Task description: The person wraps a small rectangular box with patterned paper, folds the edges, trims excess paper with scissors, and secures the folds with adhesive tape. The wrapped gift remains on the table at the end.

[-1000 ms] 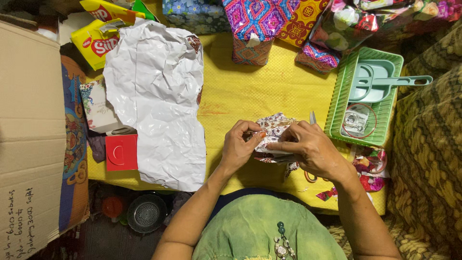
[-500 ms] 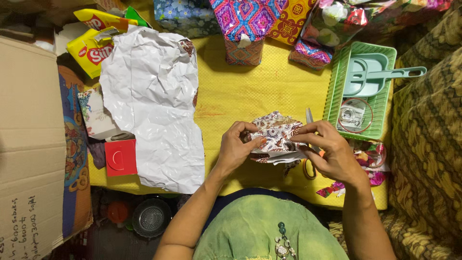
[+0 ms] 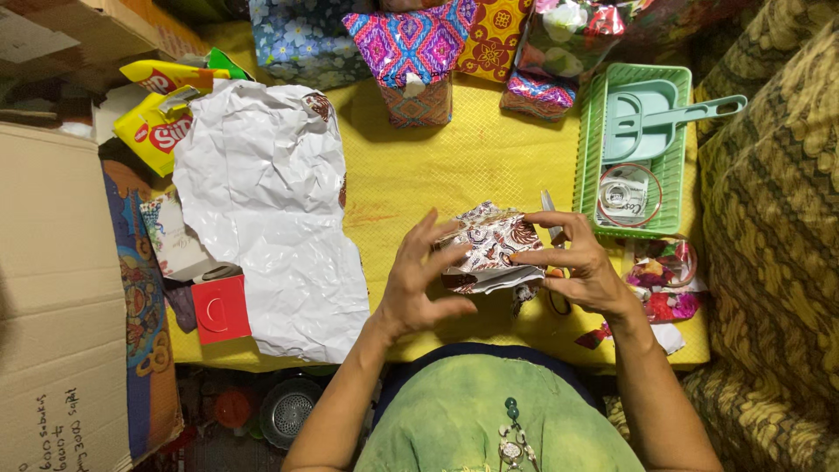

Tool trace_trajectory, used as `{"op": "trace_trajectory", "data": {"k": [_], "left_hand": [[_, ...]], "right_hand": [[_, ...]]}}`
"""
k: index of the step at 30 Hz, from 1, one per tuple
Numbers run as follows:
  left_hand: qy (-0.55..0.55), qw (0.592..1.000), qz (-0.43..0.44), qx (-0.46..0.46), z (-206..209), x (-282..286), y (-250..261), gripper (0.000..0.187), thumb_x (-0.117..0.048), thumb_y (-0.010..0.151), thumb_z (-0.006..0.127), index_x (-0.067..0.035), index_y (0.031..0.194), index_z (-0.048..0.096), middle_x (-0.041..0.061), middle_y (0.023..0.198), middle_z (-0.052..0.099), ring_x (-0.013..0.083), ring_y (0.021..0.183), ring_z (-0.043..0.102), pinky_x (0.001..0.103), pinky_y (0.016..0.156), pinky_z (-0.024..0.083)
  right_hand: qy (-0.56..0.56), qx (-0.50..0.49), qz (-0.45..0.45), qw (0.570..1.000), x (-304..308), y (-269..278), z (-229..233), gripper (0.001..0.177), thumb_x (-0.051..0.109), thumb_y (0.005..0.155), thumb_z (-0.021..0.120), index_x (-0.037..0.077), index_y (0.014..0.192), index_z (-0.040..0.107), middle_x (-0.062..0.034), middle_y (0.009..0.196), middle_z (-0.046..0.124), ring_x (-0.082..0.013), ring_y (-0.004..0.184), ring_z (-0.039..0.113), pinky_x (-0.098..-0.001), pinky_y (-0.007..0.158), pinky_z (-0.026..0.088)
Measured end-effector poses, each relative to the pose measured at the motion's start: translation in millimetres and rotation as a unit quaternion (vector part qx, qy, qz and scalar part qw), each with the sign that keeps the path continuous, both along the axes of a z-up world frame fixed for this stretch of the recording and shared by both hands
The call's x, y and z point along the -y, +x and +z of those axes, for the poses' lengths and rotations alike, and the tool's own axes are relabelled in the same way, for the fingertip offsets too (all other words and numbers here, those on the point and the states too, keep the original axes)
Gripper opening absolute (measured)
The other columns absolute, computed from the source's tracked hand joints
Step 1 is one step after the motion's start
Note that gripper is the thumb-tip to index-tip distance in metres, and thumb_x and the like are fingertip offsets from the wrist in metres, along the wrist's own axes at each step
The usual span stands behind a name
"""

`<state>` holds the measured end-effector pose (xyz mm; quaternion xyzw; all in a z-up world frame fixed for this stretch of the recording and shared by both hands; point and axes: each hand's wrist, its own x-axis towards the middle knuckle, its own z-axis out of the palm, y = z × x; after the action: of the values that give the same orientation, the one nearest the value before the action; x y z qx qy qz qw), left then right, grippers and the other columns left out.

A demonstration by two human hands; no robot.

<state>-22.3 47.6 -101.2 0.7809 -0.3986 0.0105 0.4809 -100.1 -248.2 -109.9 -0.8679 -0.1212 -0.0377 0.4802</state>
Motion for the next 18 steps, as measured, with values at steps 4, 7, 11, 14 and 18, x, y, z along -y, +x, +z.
{"op": "trace_trajectory", "data": {"k": [4,7,11,14,18], "left_hand": [[0.062,0.994,-0.014,0.084,-10,-1,-13,0.052,-0.038,0.075,0.086,-0.018,0.120,0.072,0.008,0.142,0.056,0.0356,0.142,0.045,0.061,0.116,0.033],[0.042,0.997,0.035,0.057,-24,3,-21,0.032,-0.026,0.082,0.087,-0.018,0.112,0.077,0.003,0.139,0.060,0.0303,0.145,0.049,0.056,0.121,0.037],[-0.050,0.981,0.121,-0.145,-31,12,-39,0.009,-0.012,0.088,0.081,-0.011,0.095,0.075,0.008,0.136,0.061,0.0362,0.149,0.044,0.052,0.121,0.042],[-0.093,0.967,0.179,-0.158,-31,23,-44,0.012,-0.006,0.087,0.079,-0.006,0.083,0.068,0.014,0.135,0.056,0.0389,0.147,0.041,0.051,0.119,0.037],[-0.134,0.948,0.236,-0.168,-31,39,-45,0.017,-0.003,0.085,0.079,-0.004,0.082,0.062,0.017,0.133,0.051,0.0346,0.136,0.048,0.042,0.110,0.043]], "right_hand": [[0.006,-0.015,-0.018,1.000,2,4,-12,0.046,0.001,0.064,0.077,0.024,0.103,0.084,-0.0040,0.141,0.061,-0.0227,0.122,0.052,-0.0374,0.104,0.042],[0.043,-0.018,-0.036,0.998,-1,8,-18,0.030,0.007,0.070,0.080,0.021,0.095,0.083,-0.0055,0.134,0.060,-0.0220,0.121,0.052,-0.0353,0.098,0.044],[0.057,0.016,-0.071,0.996,-10,14,-24,0.013,0.010,0.074,0.081,0.009,0.086,0.075,-0.0096,0.127,0.059,-0.0237,0.123,0.053,-0.0380,0.105,0.042],[0.041,0.018,-0.096,0.994,-16,18,-25,0.017,0.013,0.076,0.085,0.005,0.077,0.069,-0.0110,0.120,0.059,-0.0245,0.119,0.054,-0.0384,0.103,0.042],[0.046,0.030,-0.128,0.990,-24,20,-25,0.019,0.013,0.076,0.084,0.004,0.077,0.068,-0.0113,0.114,0.059,-0.0240,0.110,0.056,-0.0370,0.097,0.044]]}}
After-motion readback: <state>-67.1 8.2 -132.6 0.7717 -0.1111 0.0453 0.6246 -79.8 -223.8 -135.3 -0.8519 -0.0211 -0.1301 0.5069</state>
